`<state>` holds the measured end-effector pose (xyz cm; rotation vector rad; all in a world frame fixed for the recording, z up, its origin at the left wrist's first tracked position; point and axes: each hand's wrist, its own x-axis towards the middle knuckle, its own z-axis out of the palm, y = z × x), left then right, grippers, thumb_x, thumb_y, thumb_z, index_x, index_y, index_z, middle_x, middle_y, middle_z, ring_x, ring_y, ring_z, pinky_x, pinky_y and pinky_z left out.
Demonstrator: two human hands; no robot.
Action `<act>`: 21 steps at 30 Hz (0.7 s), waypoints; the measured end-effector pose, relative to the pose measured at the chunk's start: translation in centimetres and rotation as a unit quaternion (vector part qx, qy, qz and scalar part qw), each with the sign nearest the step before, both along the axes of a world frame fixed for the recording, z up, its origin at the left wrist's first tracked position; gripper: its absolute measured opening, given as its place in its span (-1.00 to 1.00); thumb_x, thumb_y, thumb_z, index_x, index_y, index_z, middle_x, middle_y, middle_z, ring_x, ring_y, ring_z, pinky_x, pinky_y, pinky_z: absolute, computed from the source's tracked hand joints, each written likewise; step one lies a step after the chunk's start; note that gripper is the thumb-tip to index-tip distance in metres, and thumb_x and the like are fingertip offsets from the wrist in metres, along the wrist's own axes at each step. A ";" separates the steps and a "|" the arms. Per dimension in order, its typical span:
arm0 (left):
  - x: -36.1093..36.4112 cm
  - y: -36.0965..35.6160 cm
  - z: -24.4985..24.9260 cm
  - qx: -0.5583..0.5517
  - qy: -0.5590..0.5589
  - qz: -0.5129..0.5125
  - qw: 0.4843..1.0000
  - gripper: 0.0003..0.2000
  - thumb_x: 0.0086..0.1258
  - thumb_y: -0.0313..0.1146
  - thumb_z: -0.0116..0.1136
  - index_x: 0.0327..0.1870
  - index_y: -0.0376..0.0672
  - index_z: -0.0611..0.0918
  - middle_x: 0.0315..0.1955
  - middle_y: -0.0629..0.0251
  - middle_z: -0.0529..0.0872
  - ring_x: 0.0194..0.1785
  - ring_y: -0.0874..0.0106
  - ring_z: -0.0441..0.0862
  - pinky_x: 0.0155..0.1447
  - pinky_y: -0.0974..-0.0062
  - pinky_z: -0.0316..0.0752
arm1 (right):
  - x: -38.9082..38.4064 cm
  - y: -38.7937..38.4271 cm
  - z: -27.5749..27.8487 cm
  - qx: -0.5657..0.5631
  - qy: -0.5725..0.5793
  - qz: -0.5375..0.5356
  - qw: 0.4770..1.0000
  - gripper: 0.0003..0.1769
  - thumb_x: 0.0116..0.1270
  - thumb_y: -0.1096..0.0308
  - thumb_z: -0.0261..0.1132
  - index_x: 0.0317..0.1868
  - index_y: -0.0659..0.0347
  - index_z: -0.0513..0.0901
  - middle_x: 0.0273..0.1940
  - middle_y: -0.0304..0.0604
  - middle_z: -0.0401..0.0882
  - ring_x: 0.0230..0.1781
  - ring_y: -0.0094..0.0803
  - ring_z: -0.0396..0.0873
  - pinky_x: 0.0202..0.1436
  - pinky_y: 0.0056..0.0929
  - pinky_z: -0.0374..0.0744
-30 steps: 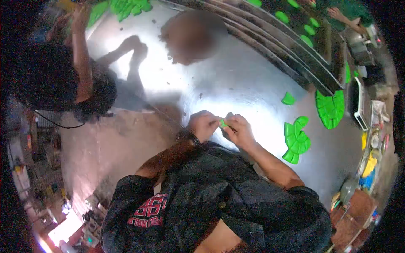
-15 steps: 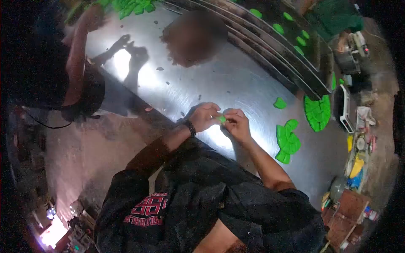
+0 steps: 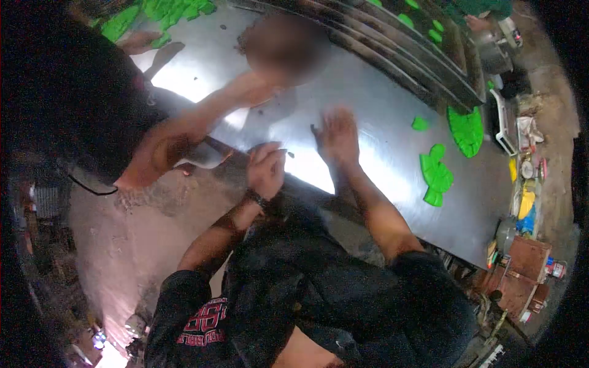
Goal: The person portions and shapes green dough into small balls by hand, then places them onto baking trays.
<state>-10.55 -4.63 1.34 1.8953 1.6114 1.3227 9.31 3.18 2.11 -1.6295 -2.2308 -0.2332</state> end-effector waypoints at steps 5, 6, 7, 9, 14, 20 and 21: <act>-0.2 -0.9 1.5 -0.006 0.113 -0.030 0.993 -0.68 0.12 -0.34 0.13 -0.07 -0.15 0.56 0.06 0.11 0.46 0.21 0.12 0.32 0.28 0.12 0.17 | 0.8 0.5 -2.6 0.108 0.012 0.125 0.986 -0.51 0.28 0.07 0.07 0.04 0.30 0.46 0.15 0.26 0.33 0.20 0.27 0.23 0.28 0.22 0.14; 0.6 -0.7 1.0 -0.009 0.113 -0.046 0.993 -0.61 0.07 -0.32 0.14 -0.01 -0.16 0.52 0.10 0.06 0.42 0.26 0.07 0.26 0.33 0.05 0.09 | 1.4 0.6 -2.9 0.032 0.056 0.110 0.992 -0.55 0.34 0.16 0.09 0.11 0.30 0.35 0.23 0.19 0.24 0.27 0.14 0.18 0.33 0.21 0.08; 1.5 -0.6 1.1 -0.055 0.148 -0.066 0.985 -0.52 0.04 -0.30 0.15 0.06 -0.22 0.47 0.14 0.00 0.37 0.29 0.01 0.20 0.36 0.00 0.04 | 2.0 -0.1 -0.2 0.085 0.048 0.139 0.986 -0.51 0.33 0.16 0.11 0.15 0.29 0.31 0.22 0.24 0.23 0.26 0.16 0.20 0.32 0.16 0.14; 3.3 -0.6 0.7 -0.063 0.215 -0.109 0.969 -0.30 0.07 -0.16 0.18 0.26 -0.29 0.29 0.31 -0.06 0.16 0.37 -0.09 0.04 0.39 -0.06 -0.07 | 4.4 -1.3 1.3 -0.014 0.089 0.107 0.990 -0.47 0.15 0.21 0.26 0.11 0.26 0.41 0.18 0.15 0.32 0.17 0.11 0.34 0.28 -0.01 0.27; 8.8 2.4 1.7 -0.148 0.357 -0.208 0.899 -0.24 0.22 -0.02 0.09 0.37 -0.25 0.12 0.40 -0.07 -0.09 0.45 -0.08 -0.21 0.40 -0.13 -0.23 | 10.6 -0.3 6.8 -0.520 0.176 0.217 0.807 -0.62 0.01 0.16 0.42 -0.27 0.11 0.44 -0.35 -0.10 0.53 -0.33 -0.25 0.52 -0.22 -0.28 0.49; 15.5 9.6 2.4 -0.139 0.357 -0.323 0.865 -0.29 0.24 0.05 0.05 0.37 -0.09 0.20 0.39 -0.05 0.01 0.45 -0.06 -0.15 0.43 -0.04 -0.16 | 18.7 15.8 19.7 -0.302 0.155 0.252 0.906 -0.41 -0.11 0.07 0.44 -0.04 0.17 0.60 -0.18 -0.04 0.62 -0.16 -0.22 0.57 -0.03 -0.25 0.52; 16.4 10.4 2.2 -0.137 0.366 -0.325 0.862 -0.30 0.24 0.06 0.04 0.37 -0.07 0.20 0.39 -0.04 0.01 0.45 -0.05 -0.15 0.43 -0.03 -0.16 | 19.9 19.6 20.8 -0.224 0.179 0.241 0.927 -0.45 -0.10 0.08 0.44 -0.08 0.16 0.64 -0.20 -0.08 0.65 -0.18 -0.23 0.60 -0.03 -0.28 0.54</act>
